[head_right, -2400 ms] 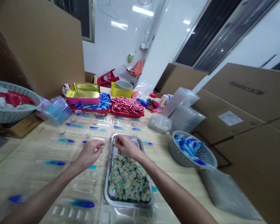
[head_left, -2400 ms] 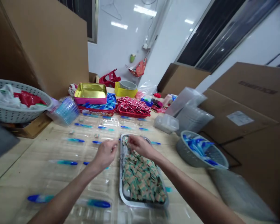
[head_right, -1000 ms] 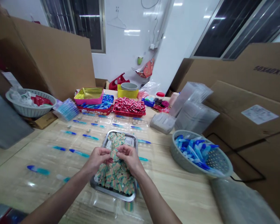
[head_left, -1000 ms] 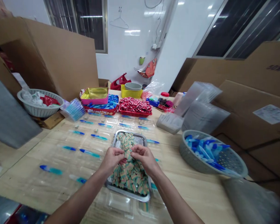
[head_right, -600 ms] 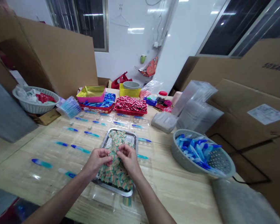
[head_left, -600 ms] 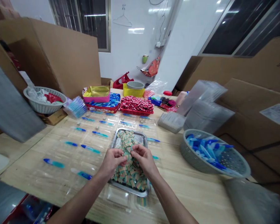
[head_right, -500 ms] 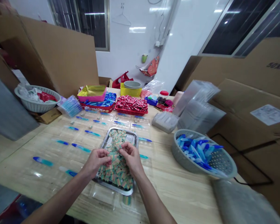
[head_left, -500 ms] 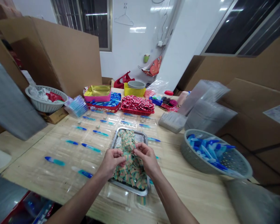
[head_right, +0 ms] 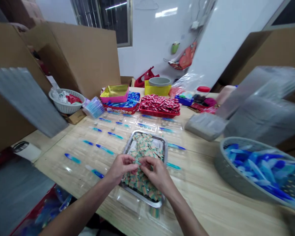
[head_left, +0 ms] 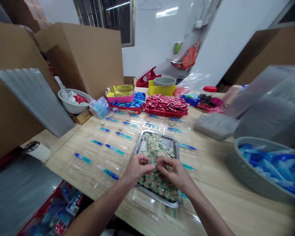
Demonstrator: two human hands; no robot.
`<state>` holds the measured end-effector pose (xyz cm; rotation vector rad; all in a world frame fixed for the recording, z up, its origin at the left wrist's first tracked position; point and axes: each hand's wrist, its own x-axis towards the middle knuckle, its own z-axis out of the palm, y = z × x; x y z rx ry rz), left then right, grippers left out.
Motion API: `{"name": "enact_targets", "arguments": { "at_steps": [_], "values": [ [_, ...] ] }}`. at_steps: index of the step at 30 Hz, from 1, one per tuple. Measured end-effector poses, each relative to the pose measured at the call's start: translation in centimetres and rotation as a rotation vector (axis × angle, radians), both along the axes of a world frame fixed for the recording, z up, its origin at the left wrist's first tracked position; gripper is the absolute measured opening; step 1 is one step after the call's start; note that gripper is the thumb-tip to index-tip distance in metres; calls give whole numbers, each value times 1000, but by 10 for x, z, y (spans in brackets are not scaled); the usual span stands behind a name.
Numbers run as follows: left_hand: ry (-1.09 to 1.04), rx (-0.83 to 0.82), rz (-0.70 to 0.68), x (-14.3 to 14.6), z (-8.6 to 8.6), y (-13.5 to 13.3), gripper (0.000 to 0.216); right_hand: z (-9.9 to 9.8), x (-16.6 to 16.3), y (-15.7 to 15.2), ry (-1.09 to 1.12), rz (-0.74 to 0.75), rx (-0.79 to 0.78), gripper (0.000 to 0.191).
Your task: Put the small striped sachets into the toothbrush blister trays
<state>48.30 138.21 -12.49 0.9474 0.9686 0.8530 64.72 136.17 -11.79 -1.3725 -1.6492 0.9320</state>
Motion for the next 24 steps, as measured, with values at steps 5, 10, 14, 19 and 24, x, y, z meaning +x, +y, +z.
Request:
{"name": "enact_targets", "arguments": {
  "at_steps": [5,10,14,19,24],
  "values": [
    [23,27,25,0,-2,0,36,6,2,0,36,-45,48,18],
    [18,55,16,-1,-2,4,30,8,0,1,-36,-33,58,12],
    [59,98,30,1,-1,7,22,7,-5,0,-56,-116,137,12],
    [88,111,83,6,2,8,15,3,-8,-1,-100,-190,225,12],
    [82,87,100,3,0,9,11,5,2,-1,-152,-245,279,14]
  ]
}}
